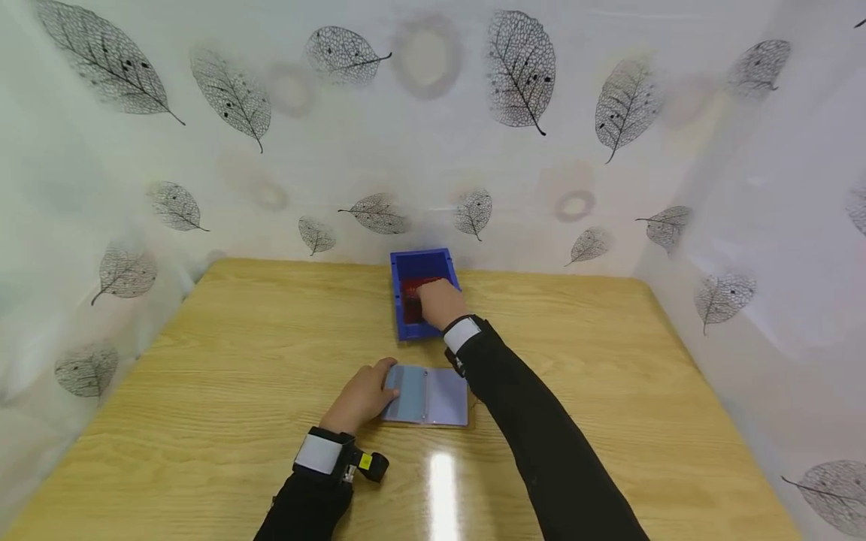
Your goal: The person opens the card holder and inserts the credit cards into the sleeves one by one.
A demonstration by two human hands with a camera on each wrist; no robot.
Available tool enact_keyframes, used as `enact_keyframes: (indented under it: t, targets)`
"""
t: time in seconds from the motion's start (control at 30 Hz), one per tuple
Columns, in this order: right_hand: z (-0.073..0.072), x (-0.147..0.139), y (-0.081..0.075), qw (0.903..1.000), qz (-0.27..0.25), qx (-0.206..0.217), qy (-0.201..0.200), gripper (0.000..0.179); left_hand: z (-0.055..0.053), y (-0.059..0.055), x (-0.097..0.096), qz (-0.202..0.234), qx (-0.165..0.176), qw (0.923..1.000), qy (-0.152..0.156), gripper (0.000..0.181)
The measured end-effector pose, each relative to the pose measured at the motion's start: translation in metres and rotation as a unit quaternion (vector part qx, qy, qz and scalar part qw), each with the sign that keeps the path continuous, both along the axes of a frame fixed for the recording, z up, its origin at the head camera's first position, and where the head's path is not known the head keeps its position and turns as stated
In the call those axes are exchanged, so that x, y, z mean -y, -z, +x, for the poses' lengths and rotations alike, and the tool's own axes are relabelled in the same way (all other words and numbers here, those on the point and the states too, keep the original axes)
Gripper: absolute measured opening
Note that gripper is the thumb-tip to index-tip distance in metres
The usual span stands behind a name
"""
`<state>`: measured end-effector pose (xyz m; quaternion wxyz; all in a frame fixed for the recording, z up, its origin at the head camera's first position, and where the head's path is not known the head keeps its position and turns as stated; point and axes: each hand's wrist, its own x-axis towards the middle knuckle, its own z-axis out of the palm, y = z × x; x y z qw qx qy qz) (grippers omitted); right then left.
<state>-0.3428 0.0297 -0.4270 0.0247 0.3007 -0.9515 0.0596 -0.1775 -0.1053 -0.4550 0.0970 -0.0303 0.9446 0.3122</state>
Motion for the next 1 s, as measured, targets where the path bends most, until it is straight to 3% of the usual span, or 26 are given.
enact_keyframes:
  t: [0.13, 0.27, 0.43, 0.53, 0.6, 0.7, 0.77, 0.83, 0.87, 0.93, 1.0]
  targets:
    - [0.011, -0.014, -0.020, 0.9961, -0.083, 0.005, 0.029, 0.019, -0.003, -0.002, 0.000, 0.003, -0.001, 1.0000, -0.005, 0.054]
    - [0.027, -0.032, -0.038, 0.9773, -0.199, 0.037, 0.063, 0.023, -0.005, 0.000, 0.002, 0.013, -0.007, 0.9999, 0.005, 0.054]
    - [0.050, -0.053, -0.048, 0.9293, -0.336, 0.132, 0.080, 0.030, -0.004, 0.001, 0.008, 0.038, -0.018, 0.9988, 0.024, 0.057]
    - [0.070, -0.063, -0.050, 0.8966, -0.391, 0.196, 0.070, 0.030, -0.002, -0.002, 0.013, 0.083, -0.023, 0.9961, 0.019, 0.056]
    - [0.084, -0.067, -0.050, 0.8748, -0.421, 0.232, 0.058, 0.027, 0.001, -0.007, 0.015, 0.122, -0.044, 0.9915, 0.006, 0.051]
    - [0.104, -0.071, -0.048, 0.8475, -0.454, 0.271, 0.044, 0.022, 0.007, -0.019, 0.013, 0.228, -0.086, 0.9698, -0.013, 0.039]
    - [0.114, -0.072, -0.045, 0.8374, -0.464, 0.287, 0.034, 0.019, 0.011, -0.027, 0.010, 0.306, -0.104, 0.9461, -0.015, 0.034]
    - [0.120, -0.071, -0.041, 0.8340, -0.465, 0.297, 0.025, 0.019, 0.013, -0.034, 0.006, 0.385, -0.100, 0.9173, -0.020, 0.032]
    - [0.122, -0.071, -0.039, 0.8323, -0.465, 0.301, 0.020, 0.019, 0.014, -0.037, 0.005, 0.410, -0.093, 0.9068, -0.027, 0.031]
    - [0.125, -0.069, -0.036, 0.8282, -0.467, 0.309, 0.016, 0.019, 0.015, -0.040, 0.001, 0.440, -0.086, 0.8934, -0.033, 0.029]
    - [0.127, -0.069, -0.033, 0.8246, -0.470, 0.315, 0.017, 0.020, 0.014, -0.041, -0.002, 0.447, -0.085, 0.8895, -0.039, 0.026]
